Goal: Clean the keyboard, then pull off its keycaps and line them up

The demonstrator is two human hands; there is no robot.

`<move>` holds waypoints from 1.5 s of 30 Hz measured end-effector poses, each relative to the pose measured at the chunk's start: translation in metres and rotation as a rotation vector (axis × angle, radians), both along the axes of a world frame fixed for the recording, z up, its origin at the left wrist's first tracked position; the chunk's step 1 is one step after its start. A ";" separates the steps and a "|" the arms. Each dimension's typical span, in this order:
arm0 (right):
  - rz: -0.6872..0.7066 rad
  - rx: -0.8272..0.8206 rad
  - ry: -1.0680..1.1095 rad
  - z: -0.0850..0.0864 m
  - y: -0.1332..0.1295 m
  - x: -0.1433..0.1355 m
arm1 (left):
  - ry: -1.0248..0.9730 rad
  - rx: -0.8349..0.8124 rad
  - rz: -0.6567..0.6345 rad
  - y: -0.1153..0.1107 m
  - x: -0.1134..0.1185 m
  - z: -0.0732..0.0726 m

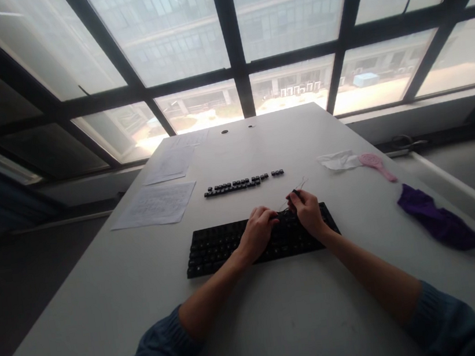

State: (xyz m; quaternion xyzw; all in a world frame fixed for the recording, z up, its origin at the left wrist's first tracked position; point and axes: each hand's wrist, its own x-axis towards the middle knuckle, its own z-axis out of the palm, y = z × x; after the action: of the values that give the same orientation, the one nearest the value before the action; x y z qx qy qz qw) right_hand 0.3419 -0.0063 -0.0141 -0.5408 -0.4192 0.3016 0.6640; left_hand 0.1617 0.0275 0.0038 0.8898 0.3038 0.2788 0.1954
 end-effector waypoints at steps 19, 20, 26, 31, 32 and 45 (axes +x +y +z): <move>0.017 -0.007 0.079 0.003 0.001 -0.002 | 0.073 0.066 0.105 0.119 0.023 0.039; 0.018 -0.007 0.085 0.003 0.001 -0.002 | 0.114 0.078 0.101 0.128 0.028 0.036; 0.021 -0.007 0.084 0.002 0.002 -0.002 | 0.274 0.237 0.062 0.155 0.053 0.021; 0.034 -0.008 0.100 0.000 0.003 -0.002 | 0.339 0.274 0.079 0.163 0.057 0.013; 0.036 -0.009 0.101 0.001 0.003 -0.003 | 0.339 0.268 0.079 0.164 0.057 0.011; 0.044 -0.015 0.111 0.002 0.002 -0.002 | 0.343 0.293 0.064 0.166 0.051 0.005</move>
State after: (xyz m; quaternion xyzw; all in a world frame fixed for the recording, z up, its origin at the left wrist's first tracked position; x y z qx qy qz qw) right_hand 0.3398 -0.0047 -0.0122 -0.5190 -0.3912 0.3487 0.6753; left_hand 0.2123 0.1930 0.0088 0.9329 0.3170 0.1708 0.0009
